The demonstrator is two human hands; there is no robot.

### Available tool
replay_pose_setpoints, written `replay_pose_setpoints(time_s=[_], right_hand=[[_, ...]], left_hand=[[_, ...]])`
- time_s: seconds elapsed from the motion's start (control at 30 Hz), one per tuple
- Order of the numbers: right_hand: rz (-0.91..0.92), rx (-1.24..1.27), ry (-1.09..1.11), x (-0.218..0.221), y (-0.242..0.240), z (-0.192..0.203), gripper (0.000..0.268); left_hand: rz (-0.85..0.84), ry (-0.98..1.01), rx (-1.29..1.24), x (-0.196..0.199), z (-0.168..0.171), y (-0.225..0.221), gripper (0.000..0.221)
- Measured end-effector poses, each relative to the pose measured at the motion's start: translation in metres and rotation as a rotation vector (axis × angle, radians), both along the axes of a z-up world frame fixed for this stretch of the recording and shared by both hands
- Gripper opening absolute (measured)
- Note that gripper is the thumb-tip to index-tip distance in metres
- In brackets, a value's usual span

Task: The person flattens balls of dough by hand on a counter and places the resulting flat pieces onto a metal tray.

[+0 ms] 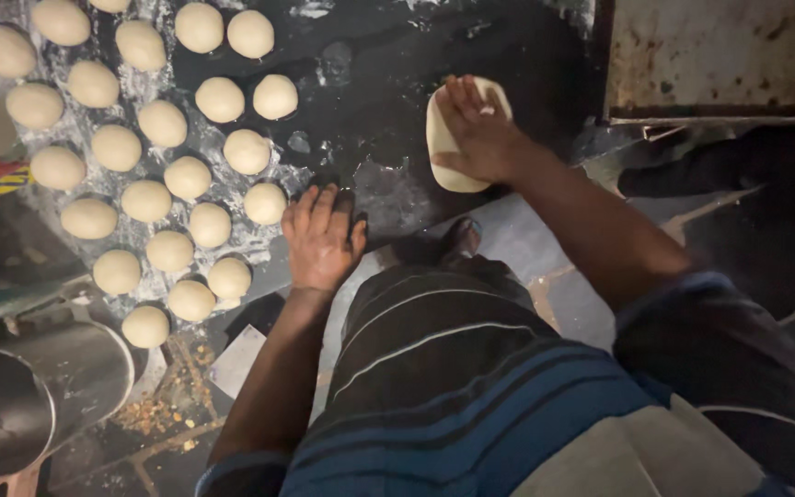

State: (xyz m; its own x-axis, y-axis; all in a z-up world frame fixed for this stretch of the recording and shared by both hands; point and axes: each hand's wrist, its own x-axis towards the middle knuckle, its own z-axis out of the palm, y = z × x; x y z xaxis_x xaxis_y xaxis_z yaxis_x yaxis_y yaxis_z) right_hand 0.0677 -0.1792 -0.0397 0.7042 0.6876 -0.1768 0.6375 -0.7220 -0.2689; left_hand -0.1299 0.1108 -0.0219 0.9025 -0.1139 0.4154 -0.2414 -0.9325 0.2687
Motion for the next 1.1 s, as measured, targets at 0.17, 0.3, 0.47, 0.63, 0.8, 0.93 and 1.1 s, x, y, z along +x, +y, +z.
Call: replay_pose_setpoints(time_s=[0.17,0.3,0.47,0.63,0.8,0.93,1.1], right_hand=[[0.044,0.159,0.050,0.031,-0.016,-0.005,0.097],[0.196,0.158,-0.039,0.016,-0.025,0.020,0.095],[0.260,-0.034,-0.023,-0.047,-0.036,0.060,0.104],[0.221,0.162,-0.015,-0.072,-0.058,0.058,0.104],[0.350,0.180,0.014,-0.061,-0.073,0.047,0.073],[0.159,0.336,0.018,-0.055,-0.091,0.039,0.048],[0.059,0.443,-0.046,-0.049,-0.086,0.018,0.025]], left_hand=[[0.018,0.041,-0.023,0.001,0.015,-0.004,0.041],[0.001,0.080,0.000,-0.002,0.026,-0.016,0.050],[-0.201,0.243,0.020,0.020,0.020,-0.072,0.066],[-0.219,0.188,0.395,0.060,-0.004,-0.118,0.061],[-0.214,0.221,0.198,0.048,0.004,-0.123,0.042],[-0.162,0.147,0.158,0.053,0.007,-0.134,0.019],[-0.269,0.147,0.071,0.083,0.017,-0.130,0.014]])
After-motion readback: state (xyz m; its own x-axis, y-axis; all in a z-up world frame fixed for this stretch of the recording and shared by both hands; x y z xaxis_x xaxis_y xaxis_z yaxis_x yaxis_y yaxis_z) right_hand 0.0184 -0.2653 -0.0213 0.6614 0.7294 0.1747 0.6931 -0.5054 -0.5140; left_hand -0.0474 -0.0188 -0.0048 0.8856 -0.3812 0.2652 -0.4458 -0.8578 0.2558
